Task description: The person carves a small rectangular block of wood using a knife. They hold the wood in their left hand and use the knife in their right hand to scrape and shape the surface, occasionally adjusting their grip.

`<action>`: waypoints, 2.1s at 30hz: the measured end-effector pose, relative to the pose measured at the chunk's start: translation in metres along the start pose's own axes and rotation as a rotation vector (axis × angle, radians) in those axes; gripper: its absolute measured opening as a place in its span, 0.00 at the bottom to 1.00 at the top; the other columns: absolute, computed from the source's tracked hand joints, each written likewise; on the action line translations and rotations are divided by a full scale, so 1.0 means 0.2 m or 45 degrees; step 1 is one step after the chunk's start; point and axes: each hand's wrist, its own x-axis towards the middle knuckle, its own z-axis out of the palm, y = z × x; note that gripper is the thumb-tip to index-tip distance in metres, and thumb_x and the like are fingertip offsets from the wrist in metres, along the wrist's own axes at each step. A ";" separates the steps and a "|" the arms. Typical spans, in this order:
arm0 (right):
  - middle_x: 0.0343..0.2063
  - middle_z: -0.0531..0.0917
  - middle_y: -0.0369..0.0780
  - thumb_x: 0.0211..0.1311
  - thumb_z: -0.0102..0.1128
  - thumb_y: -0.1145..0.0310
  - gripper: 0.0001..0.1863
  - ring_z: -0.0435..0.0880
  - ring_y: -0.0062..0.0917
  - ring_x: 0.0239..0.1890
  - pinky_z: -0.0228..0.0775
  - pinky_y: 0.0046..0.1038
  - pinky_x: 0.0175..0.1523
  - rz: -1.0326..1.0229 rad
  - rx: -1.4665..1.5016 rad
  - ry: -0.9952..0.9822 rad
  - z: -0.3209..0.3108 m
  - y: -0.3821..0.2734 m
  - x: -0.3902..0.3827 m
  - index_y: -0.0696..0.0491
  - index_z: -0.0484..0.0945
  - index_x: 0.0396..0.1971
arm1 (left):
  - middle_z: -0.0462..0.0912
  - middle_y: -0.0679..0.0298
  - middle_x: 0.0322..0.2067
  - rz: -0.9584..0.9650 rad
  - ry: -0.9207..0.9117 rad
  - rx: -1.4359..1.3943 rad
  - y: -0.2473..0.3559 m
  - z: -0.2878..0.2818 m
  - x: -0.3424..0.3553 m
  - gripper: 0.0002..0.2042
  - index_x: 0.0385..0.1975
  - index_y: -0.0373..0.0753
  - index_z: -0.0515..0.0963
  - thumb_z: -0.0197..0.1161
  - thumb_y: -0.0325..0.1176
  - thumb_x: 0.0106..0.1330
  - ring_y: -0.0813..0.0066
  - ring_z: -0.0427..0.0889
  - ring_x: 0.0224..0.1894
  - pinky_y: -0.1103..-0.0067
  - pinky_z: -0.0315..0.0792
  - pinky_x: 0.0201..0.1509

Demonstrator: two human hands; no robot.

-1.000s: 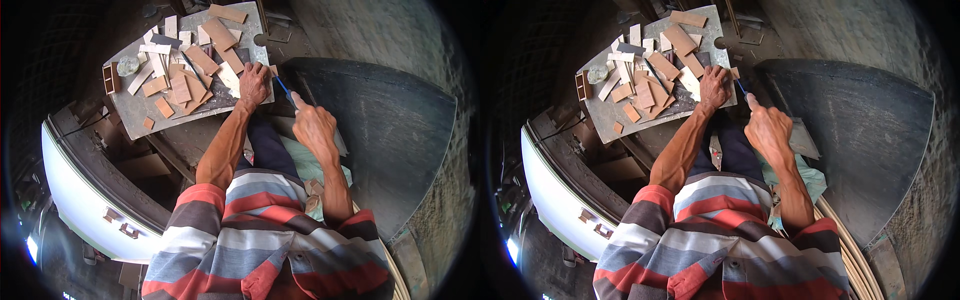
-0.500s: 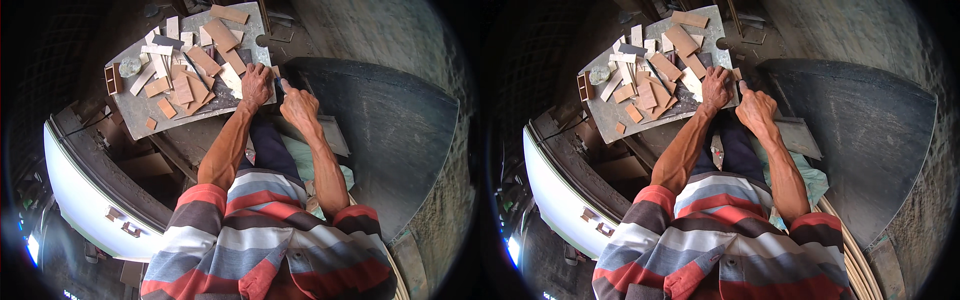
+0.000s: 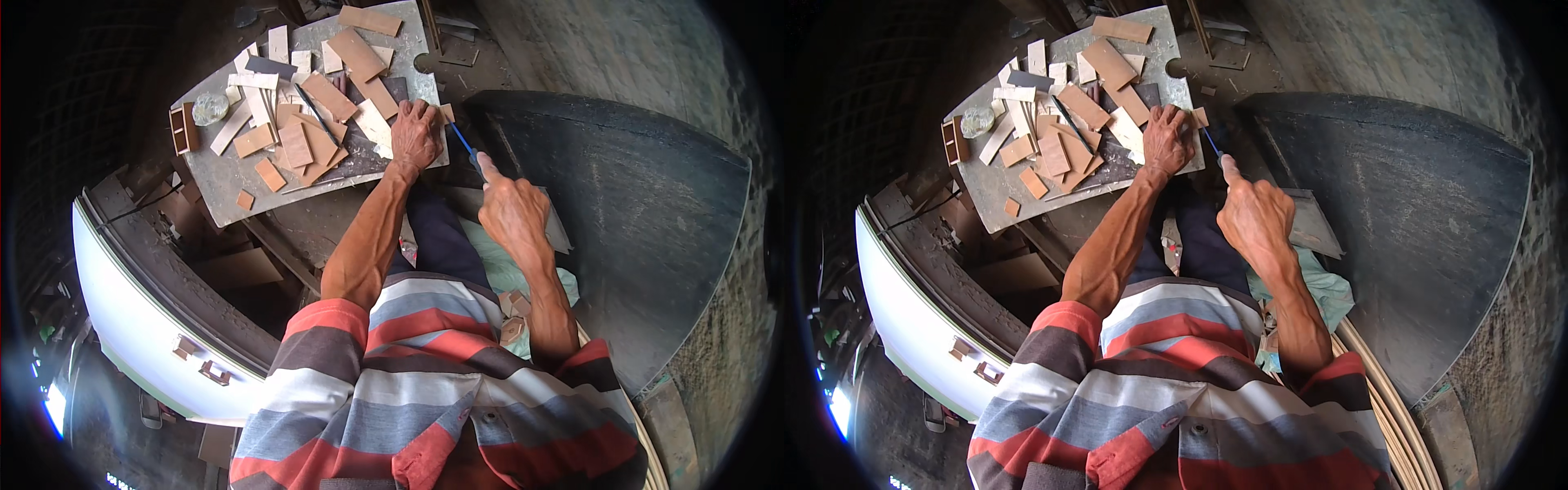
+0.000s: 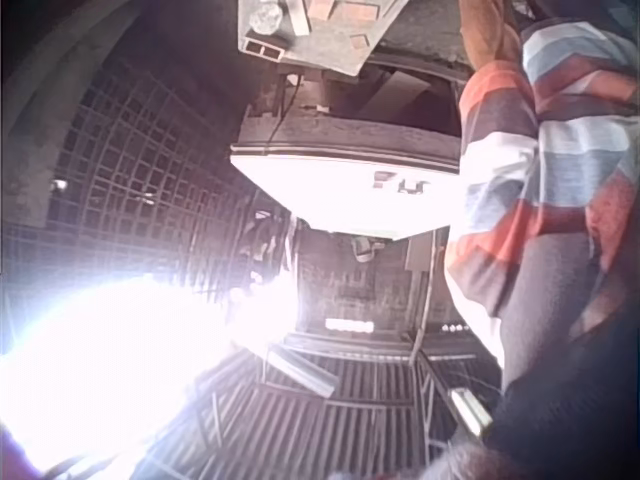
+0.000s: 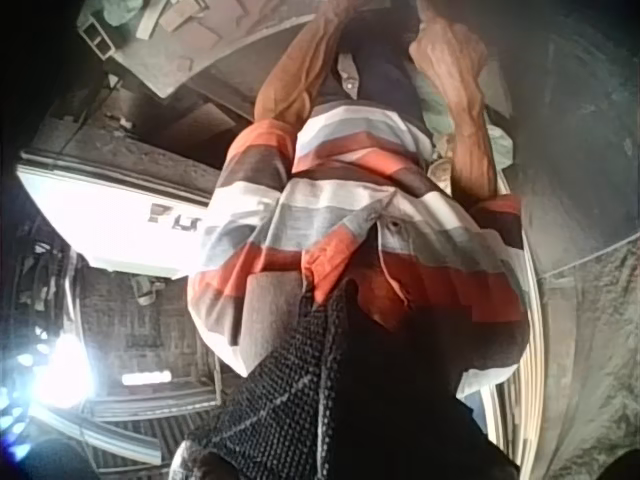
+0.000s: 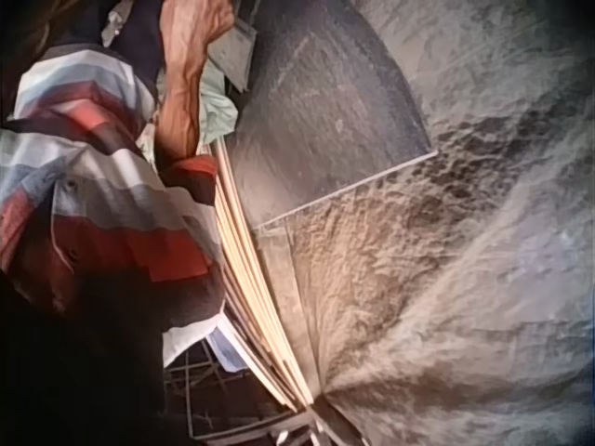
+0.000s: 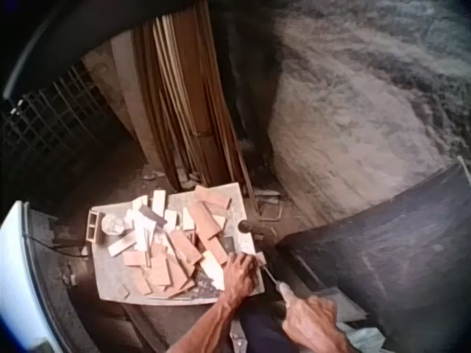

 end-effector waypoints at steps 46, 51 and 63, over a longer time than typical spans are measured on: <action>0.28 0.84 0.53 0.52 0.54 0.72 0.17 0.85 0.46 0.34 0.75 0.43 0.42 -0.037 -0.041 -0.055 0.06 -0.03 0.34 0.53 0.84 0.43 | 0.72 0.56 0.35 -0.001 0.011 -0.021 0.03 0.01 0.01 0.14 0.34 0.37 0.75 0.63 0.26 0.44 0.53 0.70 0.40 0.65 0.69 0.45; 0.25 0.83 0.53 0.50 0.54 0.72 0.21 0.85 0.46 0.32 0.76 0.42 0.42 -0.099 -0.055 -0.058 -0.10 -0.05 0.23 0.53 0.82 0.47 | 0.72 0.57 0.36 -0.042 -0.025 -0.003 0.02 -0.01 0.01 0.15 0.34 0.37 0.75 0.64 0.26 0.42 0.52 0.70 0.41 0.65 0.70 0.45; 0.23 0.83 0.53 0.47 0.55 0.73 0.18 0.85 0.46 0.29 0.76 0.42 0.37 -0.045 -0.010 0.057 0.10 -0.06 0.32 0.56 0.83 0.41 | 0.73 0.57 0.36 -0.012 -0.032 0.005 0.02 0.01 0.01 0.17 0.35 0.38 0.76 0.64 0.26 0.41 0.53 0.70 0.41 0.66 0.70 0.45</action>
